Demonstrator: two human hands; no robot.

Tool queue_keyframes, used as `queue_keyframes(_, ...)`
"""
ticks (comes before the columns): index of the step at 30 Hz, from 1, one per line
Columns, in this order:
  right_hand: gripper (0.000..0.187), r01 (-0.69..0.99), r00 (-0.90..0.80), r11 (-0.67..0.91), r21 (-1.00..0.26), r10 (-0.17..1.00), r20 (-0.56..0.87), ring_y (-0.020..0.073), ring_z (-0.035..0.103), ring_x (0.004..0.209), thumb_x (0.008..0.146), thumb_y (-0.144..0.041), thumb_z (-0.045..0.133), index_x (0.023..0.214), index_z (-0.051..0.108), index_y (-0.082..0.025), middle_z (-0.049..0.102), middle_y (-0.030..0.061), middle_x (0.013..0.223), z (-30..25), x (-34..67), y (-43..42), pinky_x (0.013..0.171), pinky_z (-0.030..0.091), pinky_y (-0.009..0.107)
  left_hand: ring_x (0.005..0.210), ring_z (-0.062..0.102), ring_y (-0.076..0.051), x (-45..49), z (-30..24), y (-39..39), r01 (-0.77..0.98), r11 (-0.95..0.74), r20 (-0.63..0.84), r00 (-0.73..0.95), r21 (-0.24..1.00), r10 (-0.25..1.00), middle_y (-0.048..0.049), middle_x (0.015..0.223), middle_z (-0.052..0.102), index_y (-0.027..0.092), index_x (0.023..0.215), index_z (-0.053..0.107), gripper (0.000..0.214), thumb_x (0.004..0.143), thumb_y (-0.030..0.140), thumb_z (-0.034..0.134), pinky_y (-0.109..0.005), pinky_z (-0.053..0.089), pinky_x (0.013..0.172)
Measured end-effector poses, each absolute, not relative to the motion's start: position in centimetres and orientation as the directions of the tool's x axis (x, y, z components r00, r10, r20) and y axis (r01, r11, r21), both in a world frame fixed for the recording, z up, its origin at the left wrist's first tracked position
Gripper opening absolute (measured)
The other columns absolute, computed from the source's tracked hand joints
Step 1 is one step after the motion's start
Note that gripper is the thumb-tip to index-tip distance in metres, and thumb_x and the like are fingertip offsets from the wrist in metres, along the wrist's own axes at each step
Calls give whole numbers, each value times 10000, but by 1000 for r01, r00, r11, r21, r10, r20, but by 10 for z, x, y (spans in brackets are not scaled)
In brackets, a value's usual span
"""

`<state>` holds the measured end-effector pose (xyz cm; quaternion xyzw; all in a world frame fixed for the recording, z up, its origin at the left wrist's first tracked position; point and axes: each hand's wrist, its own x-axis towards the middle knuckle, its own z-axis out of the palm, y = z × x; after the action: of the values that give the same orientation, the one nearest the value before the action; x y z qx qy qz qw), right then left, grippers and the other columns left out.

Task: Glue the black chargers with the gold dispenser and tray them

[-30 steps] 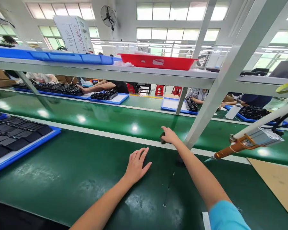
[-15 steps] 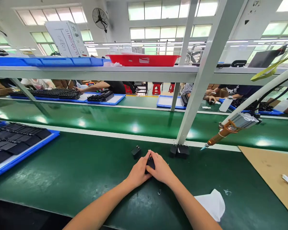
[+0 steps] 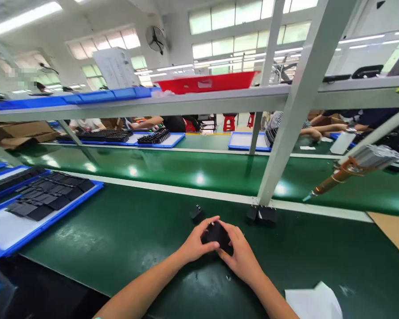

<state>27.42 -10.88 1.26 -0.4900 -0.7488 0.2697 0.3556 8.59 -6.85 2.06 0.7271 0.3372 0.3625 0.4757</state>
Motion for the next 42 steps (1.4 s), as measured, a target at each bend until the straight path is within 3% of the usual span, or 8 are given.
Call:
queue_keyframes(5,543,554,-213,394,-733,919,333,219,491,1162,836,-271,584,1341,386,-256,462,114,1320,12,270,-110,806,558,343,1181,509,-230,85,17,-68,105,-238,160,480,966,862,-99,1339,502,233,1340,464,578,816,401,641,-386,468,960)
queue_keyframes(12,548,597,-209,397,-697,916,343,206,507,1165,833,-277,585,1337,370,-265,461,102,1299,7,275,-110,829,567,329,1195,506,-211,89,20,-67,136,-255,157,498,957,853,-81,1350,506,238,1344,467,518,852,338,596,-344,468,945)
queue_keyframes(16,523,676,-219,442,-589,884,412,188,542,1132,875,-327,537,1359,341,-297,485,86,1264,-3,278,-107,884,564,332,1165,528,-214,93,23,-74,234,-352,206,482,906,852,-91,1330,523,216,1357,455,552,835,326,594,-339,483,914)
queue_keyframes(19,534,720,-225,502,-480,823,522,188,596,1034,862,-405,545,1357,367,-310,517,83,1209,-15,277,-102,808,594,304,1173,526,-229,95,19,-76,309,-380,218,450,872,866,-114,1329,519,188,1392,398,603,854,396,574,-372,463,959)
queue_keyframes(22,519,743,-236,536,-402,770,593,187,625,963,861,-450,525,1346,398,-315,537,84,1171,-22,274,-102,727,607,271,1108,563,-223,96,13,-79,353,-354,199,406,866,892,-124,1239,574,166,1370,390,509,930,420,435,-398,445,969)
queue_keyframes(26,523,741,-237,521,-423,793,562,144,642,839,851,-468,538,1332,416,-306,543,79,1140,-23,271,-107,626,592,197,949,594,-192,99,11,-81,330,-317,190,365,889,912,-89,1064,623,173,1274,462,423,966,433,335,-350,472,857)
queue_keyframes(30,532,728,-218,509,-459,807,549,137,640,808,848,-476,541,1336,407,-311,537,74,1123,-21,269,-107,652,598,217,883,579,-162,99,15,-79,257,-267,164,361,929,918,-64,998,624,175,1218,507,403,967,443,339,-299,460,799)
queue_keyframes(42,575,741,-193,479,-470,823,535,166,624,927,862,-412,541,1394,359,-292,516,96,1161,-23,256,-117,715,602,243,983,574,-203,90,8,-84,310,-432,282,426,847,860,-102,1125,591,169,1263,447,422,920,414,430,-357,459,886)
